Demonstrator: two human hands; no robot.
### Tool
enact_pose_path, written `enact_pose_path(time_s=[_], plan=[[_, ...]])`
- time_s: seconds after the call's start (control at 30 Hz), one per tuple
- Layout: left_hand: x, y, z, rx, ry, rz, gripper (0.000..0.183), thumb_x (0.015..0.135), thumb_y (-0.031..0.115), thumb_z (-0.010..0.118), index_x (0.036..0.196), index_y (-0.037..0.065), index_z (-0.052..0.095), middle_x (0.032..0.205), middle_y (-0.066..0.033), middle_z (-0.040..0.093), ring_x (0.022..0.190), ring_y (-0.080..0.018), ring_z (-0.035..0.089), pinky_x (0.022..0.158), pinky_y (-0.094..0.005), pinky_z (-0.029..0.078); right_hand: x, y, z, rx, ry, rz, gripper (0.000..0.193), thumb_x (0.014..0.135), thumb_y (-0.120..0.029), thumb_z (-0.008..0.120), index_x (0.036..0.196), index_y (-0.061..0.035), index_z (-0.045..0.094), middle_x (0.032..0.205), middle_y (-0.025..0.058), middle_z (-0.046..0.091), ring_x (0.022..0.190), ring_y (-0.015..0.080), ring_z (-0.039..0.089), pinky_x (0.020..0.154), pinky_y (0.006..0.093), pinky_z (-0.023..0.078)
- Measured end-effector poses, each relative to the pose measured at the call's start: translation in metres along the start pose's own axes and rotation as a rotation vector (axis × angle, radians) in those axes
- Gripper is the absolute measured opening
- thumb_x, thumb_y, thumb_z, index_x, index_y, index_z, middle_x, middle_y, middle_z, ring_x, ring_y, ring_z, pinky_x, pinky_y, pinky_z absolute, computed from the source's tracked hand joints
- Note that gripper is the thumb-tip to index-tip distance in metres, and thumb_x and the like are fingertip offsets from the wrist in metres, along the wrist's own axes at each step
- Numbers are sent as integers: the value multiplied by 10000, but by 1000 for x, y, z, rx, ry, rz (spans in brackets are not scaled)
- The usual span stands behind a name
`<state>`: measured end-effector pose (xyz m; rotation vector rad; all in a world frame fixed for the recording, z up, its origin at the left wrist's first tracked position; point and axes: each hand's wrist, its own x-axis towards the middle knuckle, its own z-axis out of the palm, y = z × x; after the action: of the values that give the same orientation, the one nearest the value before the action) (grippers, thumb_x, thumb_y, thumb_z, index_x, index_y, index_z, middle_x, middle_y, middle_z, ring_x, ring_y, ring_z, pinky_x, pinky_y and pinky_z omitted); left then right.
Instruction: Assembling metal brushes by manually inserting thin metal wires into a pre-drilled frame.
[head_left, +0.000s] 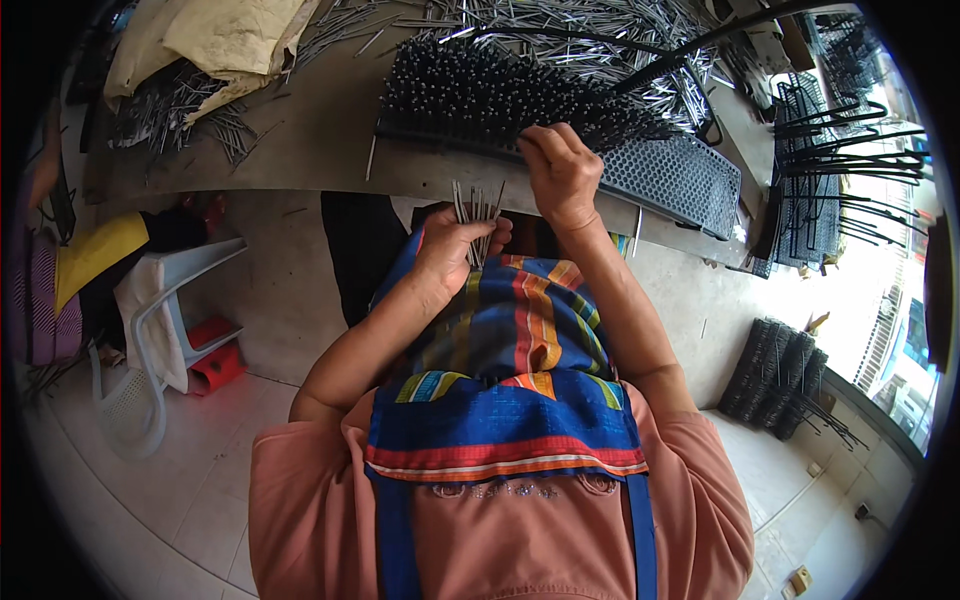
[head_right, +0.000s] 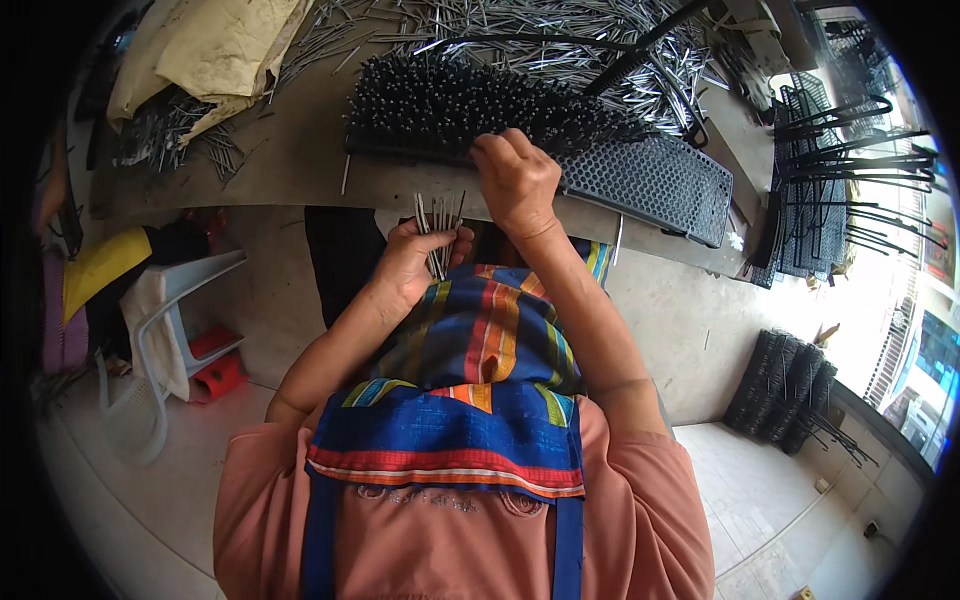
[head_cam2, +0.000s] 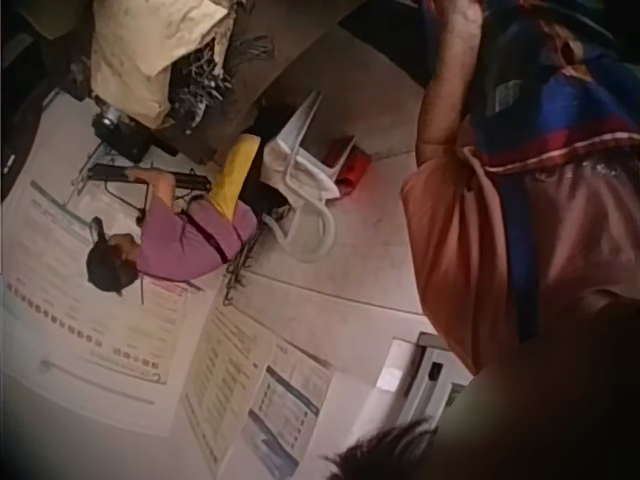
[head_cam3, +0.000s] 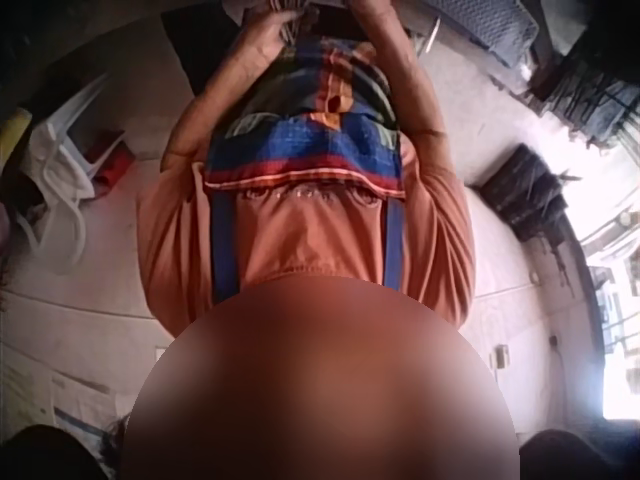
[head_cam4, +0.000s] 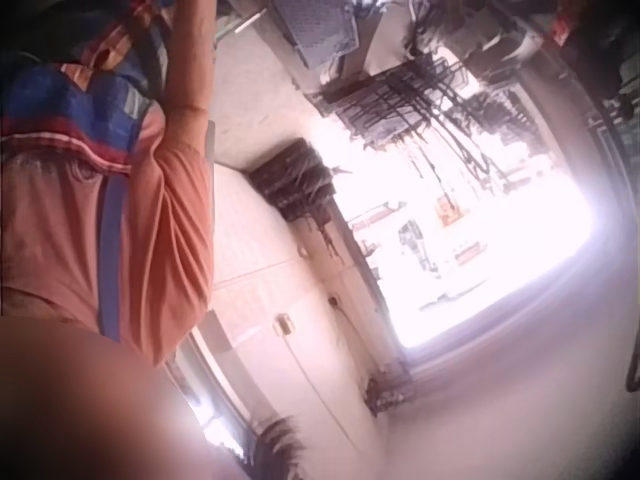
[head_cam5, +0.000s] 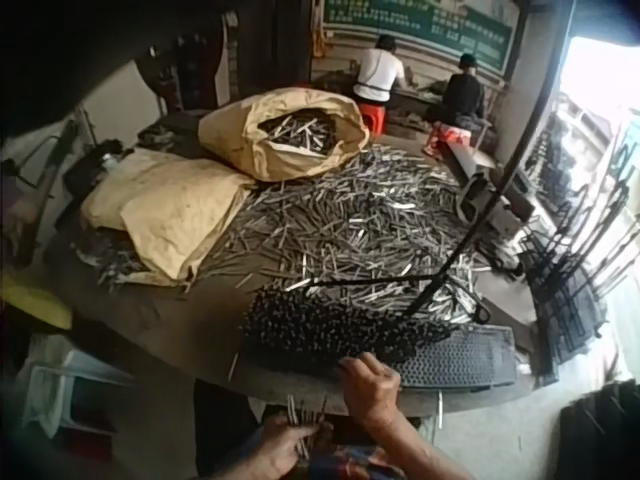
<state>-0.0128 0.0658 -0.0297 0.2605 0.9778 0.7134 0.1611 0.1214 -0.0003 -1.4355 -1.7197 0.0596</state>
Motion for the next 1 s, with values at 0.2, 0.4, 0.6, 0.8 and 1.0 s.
enact_pose_path(time_s=[0.2, 0.4, 0.6, 0.8, 1.0], plan=[[5, 7, 7, -13, -69, 35, 184, 866, -30, 605, 1034, 6, 668, 935, -128, 717, 813, -205, 691, 701, -318, 558, 4, 1, -4, -155, -122, 86, 137, 784, -97, 738, 920, -103, 727, 757, 77, 617, 637, 268, 645, 560, 357, 497], [9, 10, 18, -56, -102, 29, 173, 871, -23, 610, 1025, 12, 681, 936, -128, 720, 819, -209, 700, 710, -329, 567, -5, 0, -21, -142, -92, 61, 140, 809, -159, 726, 926, -82, 716, 723, 78, 603, 595, 222, 624, 550, 354, 478], [7, 8, 41, 116, -165, -52, 138, 884, 14, 632, 1011, 10, 683, 879, -138, 725, 736, -227, 718, 622, -333, 603, -36, 12, -38, 794, -433, 1019, 71, 816, -66, 720, 836, -5, 690, 651, -12, 599, 538, 60, 480, 496, 237, 374], [8, -1, 51, 91, -158, -7, 85, 909, 30, 622, 974, 21, 676, 831, -112, 717, 672, -194, 712, 565, -305, 600, -25, 15, -52, 820, -547, 1083, 58, 837, -56, 698, 813, -11, 671, 634, -12, 582, 492, 43, 432, 453, 211, 316], [19, -12, 49, 128, -55, 122, 118, 937, 81, 604, 1007, 26, 681, 876, -120, 719, 732, -208, 719, 610, -303, 597, -40, 22, -52, 853, -87, 1049, 55, 876, -57, 676, 854, -7, 682, 636, -27, 570, 514, 25, 446, 465, 193, 319]])
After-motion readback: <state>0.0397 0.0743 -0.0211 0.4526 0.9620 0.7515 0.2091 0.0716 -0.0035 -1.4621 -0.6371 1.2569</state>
